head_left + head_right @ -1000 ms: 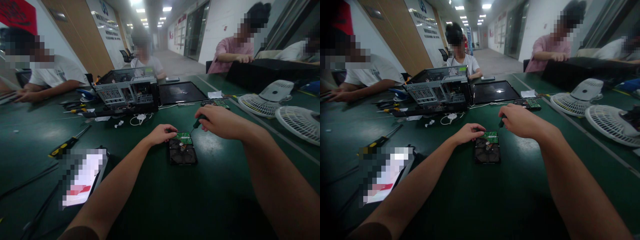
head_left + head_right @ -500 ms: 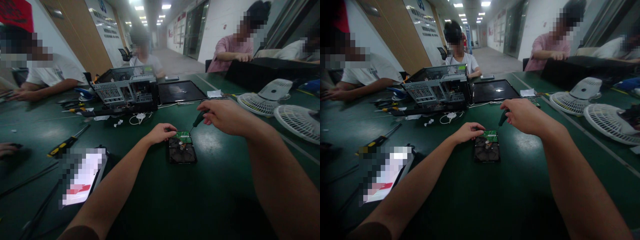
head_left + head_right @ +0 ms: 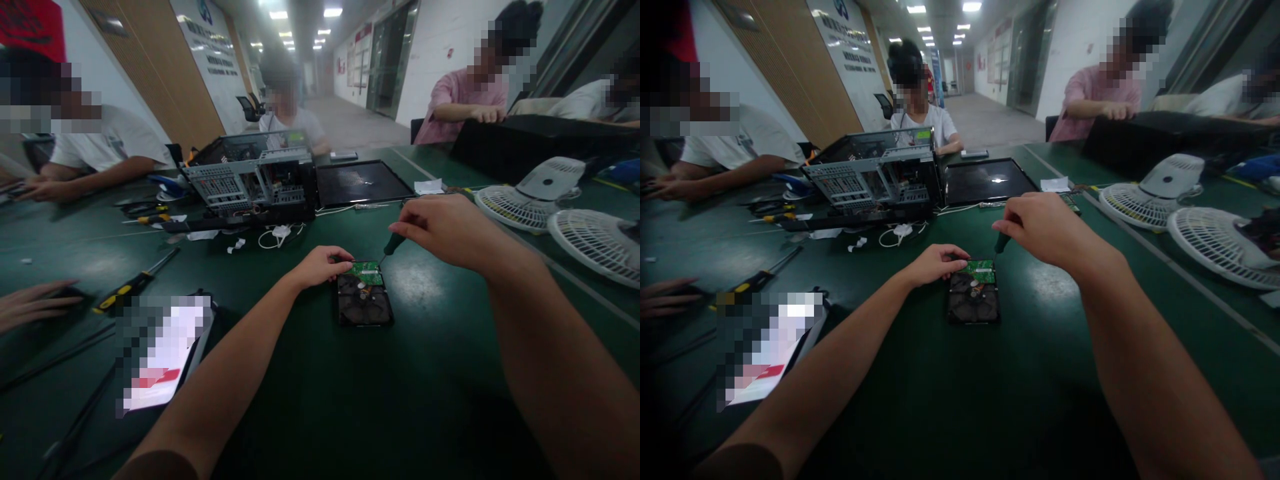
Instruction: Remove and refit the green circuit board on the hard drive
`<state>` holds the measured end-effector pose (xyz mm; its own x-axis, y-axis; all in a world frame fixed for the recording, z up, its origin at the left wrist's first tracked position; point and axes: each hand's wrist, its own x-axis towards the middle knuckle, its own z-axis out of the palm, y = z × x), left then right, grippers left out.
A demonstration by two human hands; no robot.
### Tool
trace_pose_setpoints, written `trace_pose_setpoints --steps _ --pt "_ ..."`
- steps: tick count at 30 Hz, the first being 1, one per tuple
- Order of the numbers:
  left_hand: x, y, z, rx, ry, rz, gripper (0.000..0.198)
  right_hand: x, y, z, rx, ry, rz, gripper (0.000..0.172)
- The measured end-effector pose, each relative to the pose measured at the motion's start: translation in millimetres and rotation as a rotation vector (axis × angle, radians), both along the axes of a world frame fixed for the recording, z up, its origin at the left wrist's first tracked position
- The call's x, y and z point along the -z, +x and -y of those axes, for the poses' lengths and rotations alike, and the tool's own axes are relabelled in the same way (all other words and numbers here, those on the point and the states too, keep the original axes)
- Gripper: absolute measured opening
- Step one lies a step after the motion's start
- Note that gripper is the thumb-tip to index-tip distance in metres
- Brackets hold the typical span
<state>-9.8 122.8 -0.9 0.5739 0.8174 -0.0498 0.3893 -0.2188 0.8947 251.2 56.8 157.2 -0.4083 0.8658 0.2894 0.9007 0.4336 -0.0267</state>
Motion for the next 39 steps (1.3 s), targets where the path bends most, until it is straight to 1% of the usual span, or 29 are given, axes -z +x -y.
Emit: trace_pose_setpoints --steps 2,5,12,16,21,27,32,36,39 --pt "0.5 0.3 0.0 -0.005 0.005 0.003 0.039 1.1 -1.3 -0.7 -0.006 0.022 -0.001 0.026" --pt "0.4 0.3 0.1 -0.004 0.002 0.005 0.039 3.5 -2.8 -1.7 -0.024 0.013 -0.034 0.021" --pt "-0.8 -0.7 0.2 0.009 0.003 0.008 0.038 5.1 -2.3 -1.8 -0.039 0.022 -0.023 0.027" --pt "1.2 -0.6 -0.7 0.011 0.001 0.012 0.039 1.7 2.1 0.0 -0.026 -0.028 -0.003 0.024" --pt "3.2 -0.8 -1.5 0.009 0.017 0.005 0.040 1.2 6.3 0.3 -0.025 -0.070 -0.009 0.029" --pt "2.1 -0.6 -0.9 0.012 0.019 0.002 0.040 -1.3 2.5 2.3 -0.029 -0.060 -0.018 0.019" --pt "3.1 -1.0 -1.3 0.010 0.025 0.000 0.040 -1.5 -4.5 2.3 -0.054 -0.035 -0.031 0.022" --pt "4.7 -1.2 -2.0 0.011 0.020 0.015 0.040 3.5 -6.3 0.8 -0.069 0.004 -0.055 0.023" --pt "5.6 -0.8 -2.3 0.009 0.021 0.028 0.040 8.7 -8.6 1.1 -0.055 0.029 -0.064 0.021"
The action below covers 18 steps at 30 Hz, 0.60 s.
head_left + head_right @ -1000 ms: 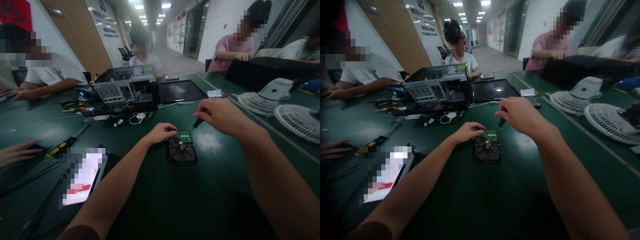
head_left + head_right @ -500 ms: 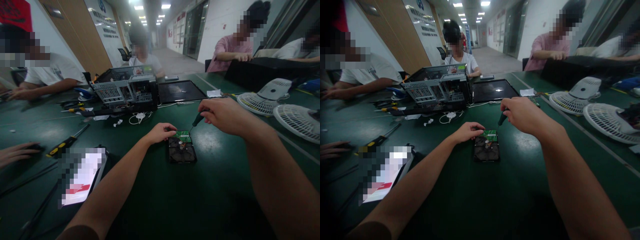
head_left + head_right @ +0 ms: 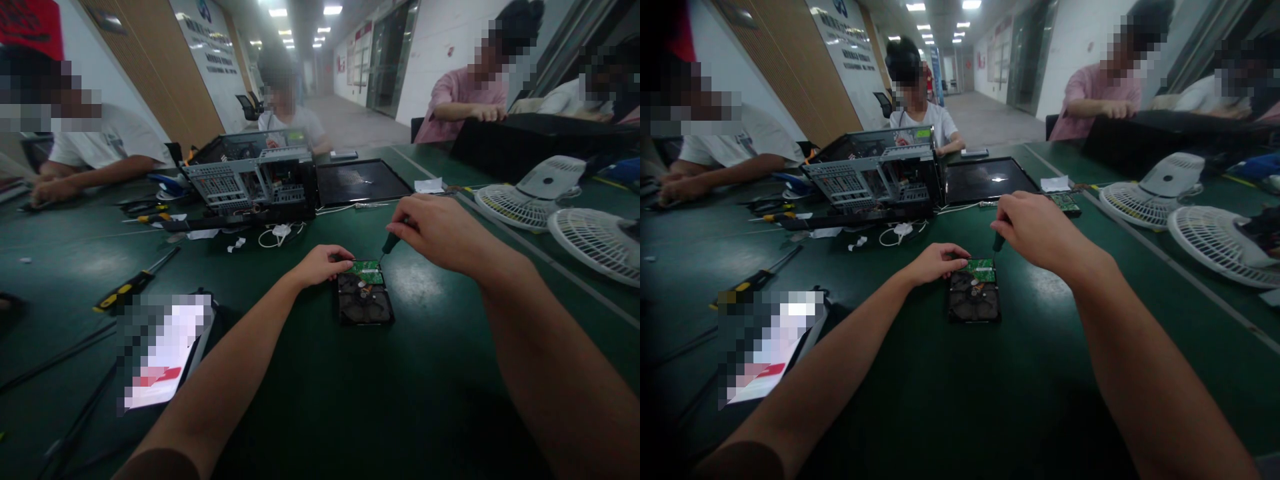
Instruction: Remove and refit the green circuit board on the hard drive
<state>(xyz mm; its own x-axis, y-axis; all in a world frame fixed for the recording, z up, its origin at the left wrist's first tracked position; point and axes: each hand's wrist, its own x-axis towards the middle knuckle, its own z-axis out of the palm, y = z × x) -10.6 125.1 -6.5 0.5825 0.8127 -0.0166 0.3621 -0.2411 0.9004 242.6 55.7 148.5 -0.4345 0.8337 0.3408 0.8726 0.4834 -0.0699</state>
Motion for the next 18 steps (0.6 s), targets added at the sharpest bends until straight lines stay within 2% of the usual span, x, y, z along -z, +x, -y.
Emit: trace_pose_setpoints --steps 7,14,18 --pt "-0.1 1.0 0.6 -0.016 0.000 0.001 0.037 5.3 -14.2 1.8 -0.057 0.032 -0.040 0.015" --pt "0.5 0.2 0.1 -0.009 -0.005 0.007 0.037 0.4 -11.6 5.0 -0.060 -0.002 -0.054 0.025" --pt "-0.9 0.0 0.2 -0.002 0.009 -0.003 0.037 -0.4 -9.7 5.0 -0.108 -0.016 -0.058 0.031"
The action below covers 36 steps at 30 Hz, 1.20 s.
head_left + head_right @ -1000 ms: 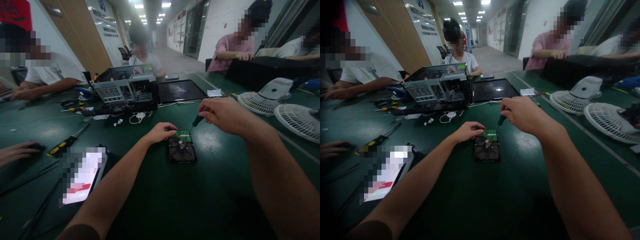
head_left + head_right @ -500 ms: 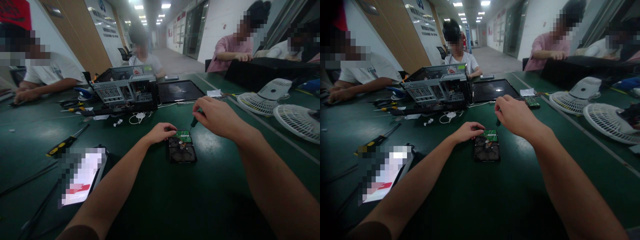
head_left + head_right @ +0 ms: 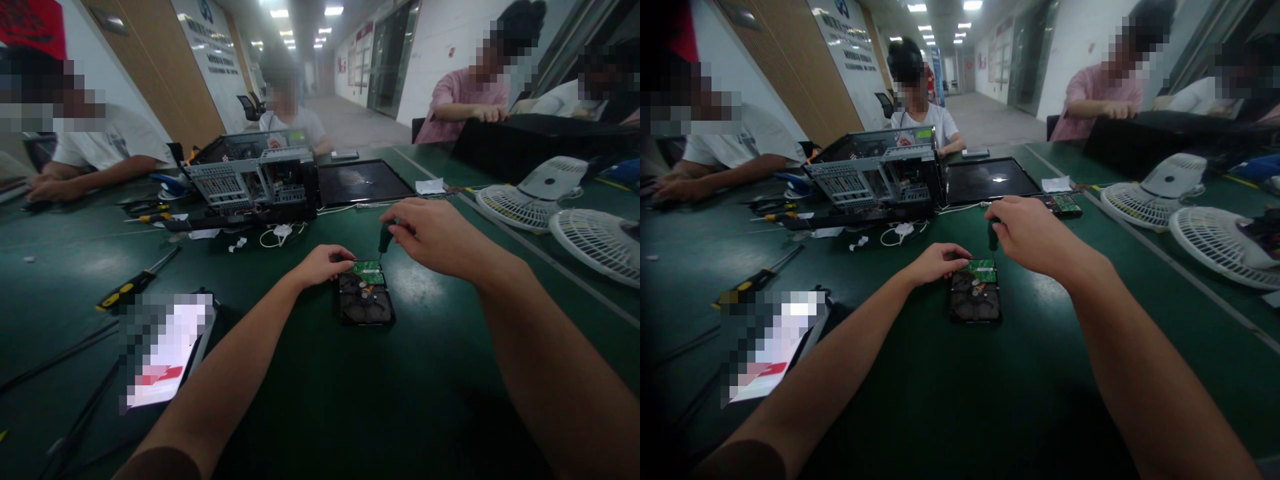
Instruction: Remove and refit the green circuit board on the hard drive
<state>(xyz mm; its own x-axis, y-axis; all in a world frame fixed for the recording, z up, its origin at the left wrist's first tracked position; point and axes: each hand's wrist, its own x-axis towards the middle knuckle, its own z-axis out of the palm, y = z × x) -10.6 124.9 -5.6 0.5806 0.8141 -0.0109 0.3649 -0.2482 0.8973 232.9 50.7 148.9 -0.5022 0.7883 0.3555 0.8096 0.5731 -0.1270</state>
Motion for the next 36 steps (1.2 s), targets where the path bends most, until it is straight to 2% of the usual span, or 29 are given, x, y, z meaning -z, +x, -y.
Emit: trace_pose_setpoints --steps 4,16,26,30,36 --pt "-0.6 0.2 0.3 -0.003 -0.008 -0.008 0.037 1.5 -1.1 -1.3 -0.023 0.013 0.003 0.030" --pt "1.3 0.8 -0.2 -0.005 -0.011 0.007 0.037 7.5 -2.2 -4.6 0.057 0.068 0.010 0.018" --pt "2.3 -0.2 -0.9 0.008 0.000 0.025 0.037 9.0 -5.7 -6.9 -0.016 0.037 0.009 0.022" --pt "4.7 -0.1 -2.5 0.002 0.003 0.013 0.038 12.0 -6.0 -4.7 0.004 -0.037 0.038 0.025" --pt "3.4 0.6 -1.4 0.009 -0.002 0.029 0.037 18.4 -4.1 -8.6 0.057 -0.117 0.107 0.022"
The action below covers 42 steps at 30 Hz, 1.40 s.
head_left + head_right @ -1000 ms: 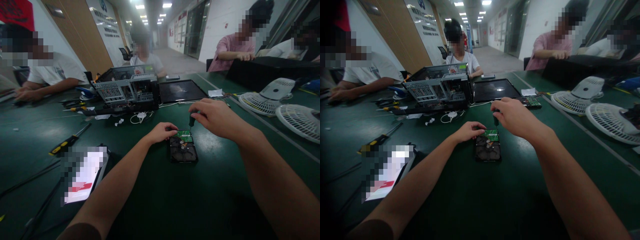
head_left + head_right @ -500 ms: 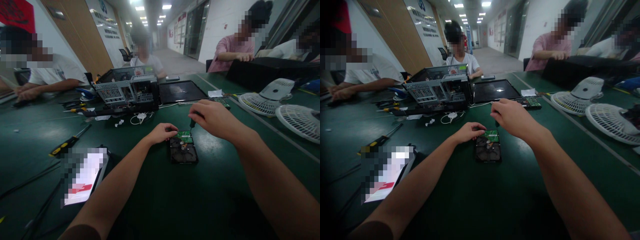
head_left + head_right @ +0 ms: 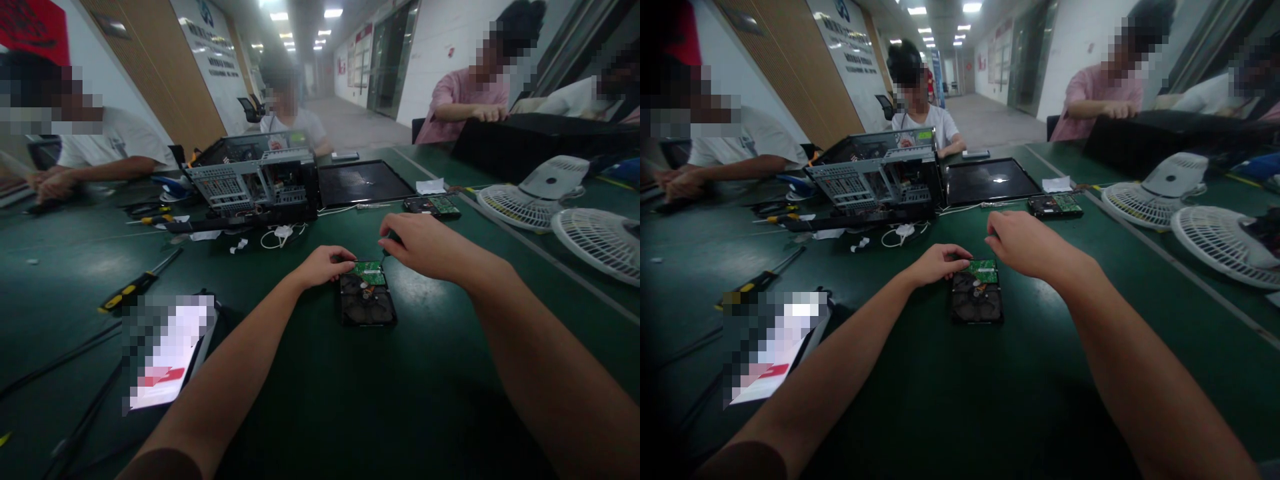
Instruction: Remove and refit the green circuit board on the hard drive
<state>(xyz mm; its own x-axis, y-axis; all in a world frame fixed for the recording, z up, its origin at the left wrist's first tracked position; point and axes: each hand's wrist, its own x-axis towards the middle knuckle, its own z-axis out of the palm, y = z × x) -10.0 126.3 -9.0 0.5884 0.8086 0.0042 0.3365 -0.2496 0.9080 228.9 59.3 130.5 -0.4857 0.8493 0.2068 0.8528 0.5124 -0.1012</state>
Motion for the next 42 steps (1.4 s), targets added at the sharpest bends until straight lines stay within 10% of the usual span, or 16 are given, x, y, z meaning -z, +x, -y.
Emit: trace_pose_setpoints --steps 42 --pt "0.6 0.1 -0.4 -0.001 0.005 -0.014 0.037 2.3 6.0 -0.3 -0.011 -0.016 0.052 0.023"
